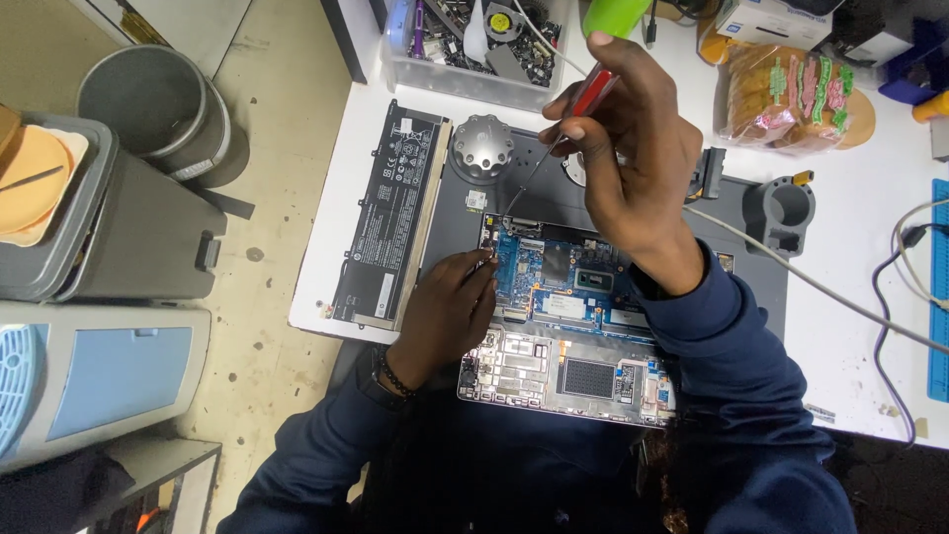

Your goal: Repairing a laptop by disassembling internal components using a screwdriver

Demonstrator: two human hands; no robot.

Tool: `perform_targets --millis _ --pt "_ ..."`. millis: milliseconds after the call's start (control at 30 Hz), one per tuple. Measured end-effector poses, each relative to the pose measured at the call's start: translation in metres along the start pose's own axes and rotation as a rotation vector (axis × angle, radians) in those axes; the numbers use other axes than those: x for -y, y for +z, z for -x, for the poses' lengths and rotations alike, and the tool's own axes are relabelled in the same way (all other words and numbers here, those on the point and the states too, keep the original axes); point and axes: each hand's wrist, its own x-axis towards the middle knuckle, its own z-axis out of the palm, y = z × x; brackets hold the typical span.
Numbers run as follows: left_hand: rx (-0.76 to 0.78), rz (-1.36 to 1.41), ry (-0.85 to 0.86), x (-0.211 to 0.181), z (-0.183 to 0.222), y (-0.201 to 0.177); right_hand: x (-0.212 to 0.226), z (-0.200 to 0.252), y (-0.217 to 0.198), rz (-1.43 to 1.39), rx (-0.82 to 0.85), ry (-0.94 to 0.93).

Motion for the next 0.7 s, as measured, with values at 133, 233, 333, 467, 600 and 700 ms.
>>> perform_targets --millis 133,233,333,467,600,700 --pt "-0.005 -0.01 0.004 -0.0006 0.0001 -0.0003 -0.0009 0.0006 0.0007 -0.001 0.016 0.044" --pt "-0.001 -0.012 -0.003 -0.0012 -0.0007 -0.0009 -0.0039 0.0008 0.0016 -0.01 0.027 0.055" --pt "-0.003 -0.007 -0.005 -0.0008 -0.0008 -0.0004 -0.0048 0.0009 0.0017 -0.013 0.025 0.058" --pt "-0.004 0.001 -0.002 -0.0023 -0.0017 -0.0023 -0.0021 -0.0003 0.0017 -0.02 0.025 0.062" --pt "0.001 -0.007 -0.003 -0.0012 -0.0022 -0.0021 -0.0019 -0.0008 0.0023 -0.023 0.017 0.071" --pt "-0.007 0.002 0.0 -0.0005 -0.002 -0.0011 -0.0017 -0.0013 0.0018 0.008 0.002 0.053"
